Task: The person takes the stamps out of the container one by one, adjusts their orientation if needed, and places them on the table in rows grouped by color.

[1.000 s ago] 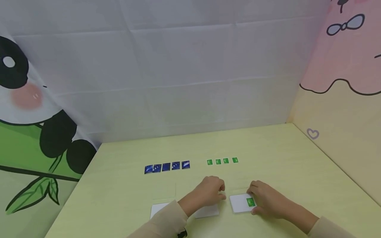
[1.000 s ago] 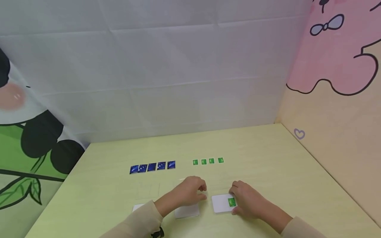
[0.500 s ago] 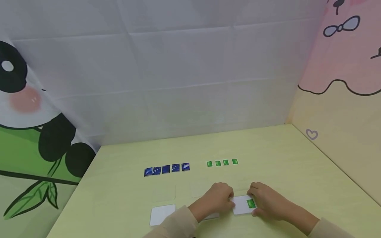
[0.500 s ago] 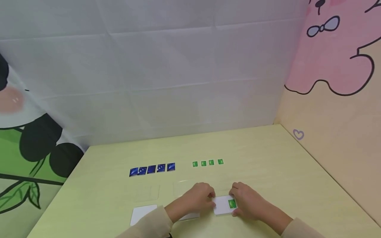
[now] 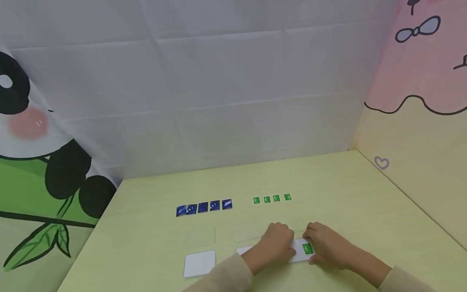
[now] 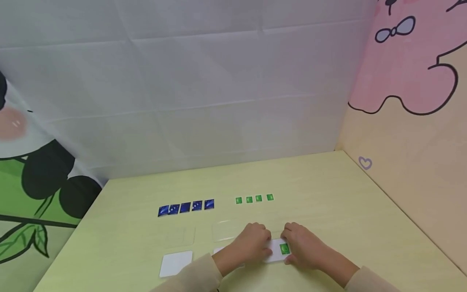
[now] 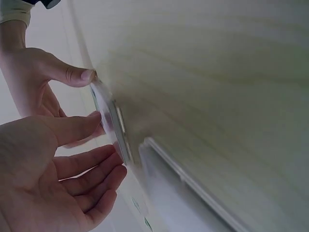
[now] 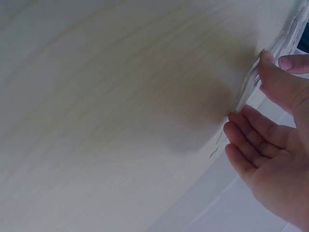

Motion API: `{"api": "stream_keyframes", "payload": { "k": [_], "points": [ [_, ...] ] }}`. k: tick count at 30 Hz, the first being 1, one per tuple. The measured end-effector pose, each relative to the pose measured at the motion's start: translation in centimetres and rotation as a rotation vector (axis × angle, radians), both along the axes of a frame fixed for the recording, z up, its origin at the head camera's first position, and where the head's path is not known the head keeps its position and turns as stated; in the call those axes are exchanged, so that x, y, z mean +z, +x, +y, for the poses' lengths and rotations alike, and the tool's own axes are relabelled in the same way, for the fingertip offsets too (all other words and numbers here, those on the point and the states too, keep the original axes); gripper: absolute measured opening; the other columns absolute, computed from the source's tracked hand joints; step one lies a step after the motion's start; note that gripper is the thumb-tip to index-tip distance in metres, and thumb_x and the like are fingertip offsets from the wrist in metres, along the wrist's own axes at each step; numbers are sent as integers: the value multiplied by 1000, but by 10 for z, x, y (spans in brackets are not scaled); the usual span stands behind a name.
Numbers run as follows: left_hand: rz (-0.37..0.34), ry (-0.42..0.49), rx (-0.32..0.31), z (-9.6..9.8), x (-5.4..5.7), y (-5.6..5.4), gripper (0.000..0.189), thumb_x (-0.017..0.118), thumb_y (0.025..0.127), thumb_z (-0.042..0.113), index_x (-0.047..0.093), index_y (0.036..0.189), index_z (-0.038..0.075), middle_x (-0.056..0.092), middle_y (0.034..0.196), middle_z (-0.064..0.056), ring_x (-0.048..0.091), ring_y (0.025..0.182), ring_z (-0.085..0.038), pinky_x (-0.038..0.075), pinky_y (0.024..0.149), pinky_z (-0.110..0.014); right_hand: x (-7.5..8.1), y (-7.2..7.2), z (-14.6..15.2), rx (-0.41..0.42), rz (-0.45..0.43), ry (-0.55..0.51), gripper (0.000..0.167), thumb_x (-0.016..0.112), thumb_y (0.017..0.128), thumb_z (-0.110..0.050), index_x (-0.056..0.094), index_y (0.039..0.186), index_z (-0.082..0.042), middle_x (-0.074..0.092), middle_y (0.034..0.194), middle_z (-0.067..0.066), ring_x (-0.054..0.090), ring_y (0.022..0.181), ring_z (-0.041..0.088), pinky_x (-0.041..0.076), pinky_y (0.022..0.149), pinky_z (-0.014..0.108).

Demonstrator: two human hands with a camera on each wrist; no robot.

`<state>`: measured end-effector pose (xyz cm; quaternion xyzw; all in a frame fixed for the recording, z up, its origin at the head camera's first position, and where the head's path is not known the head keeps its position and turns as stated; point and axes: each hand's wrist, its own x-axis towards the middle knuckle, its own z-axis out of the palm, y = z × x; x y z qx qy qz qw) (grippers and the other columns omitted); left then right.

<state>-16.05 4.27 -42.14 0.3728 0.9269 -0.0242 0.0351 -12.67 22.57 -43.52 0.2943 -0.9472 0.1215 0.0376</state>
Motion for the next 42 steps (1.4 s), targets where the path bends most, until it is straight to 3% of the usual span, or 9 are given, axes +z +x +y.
{"api": "stream_keyframes", "payload": {
  "k": [9,19,27,34,42],
  "points": [
    [38,17,31,15,-7,2,28,68,84,46,66,83,18,52,70,7,40,66,-8,32,64,-20,-3,-1,2,13,17,-25,47,87,63,-33,65,97,-8,58,92,-7,48,82,5,47,73,26],
    [-4,70,162,26,-12,7,38,66,82,55,62,79,17,48,68,7,39,67,-9,33,67,-22,-3,-2,3,33,18,-37,47,85,65,-34,65,98,-6,58,92,-7,52,85,8,49,77,29],
    [-19,68,216,32,-11,11,41,67,79,60,61,82,19,47,71,8,39,70,-9,34,70,-23,-2,-3,4,46,23,-34,46,83,68,-33,64,100,-7,57,94,-7,52,86,8,49,78,30],
    [-19,24,242,37,-6,12,41,68,79,59,65,92,20,52,75,8,42,74,-9,36,76,-23,-2,-4,4,44,8,-36,44,83,70,-32,63,100,-8,58,95,-6,52,88,9,49,80,32],
    [28,14,240,38,-7,11,40,70,77,60,66,88,21,53,73,8,43,71,-8,36,72,-23,-2,-3,6,42,8,-48,46,84,68,-32,64,101,-7,58,95,-6,54,88,10,50,80,32]
  ]
}}
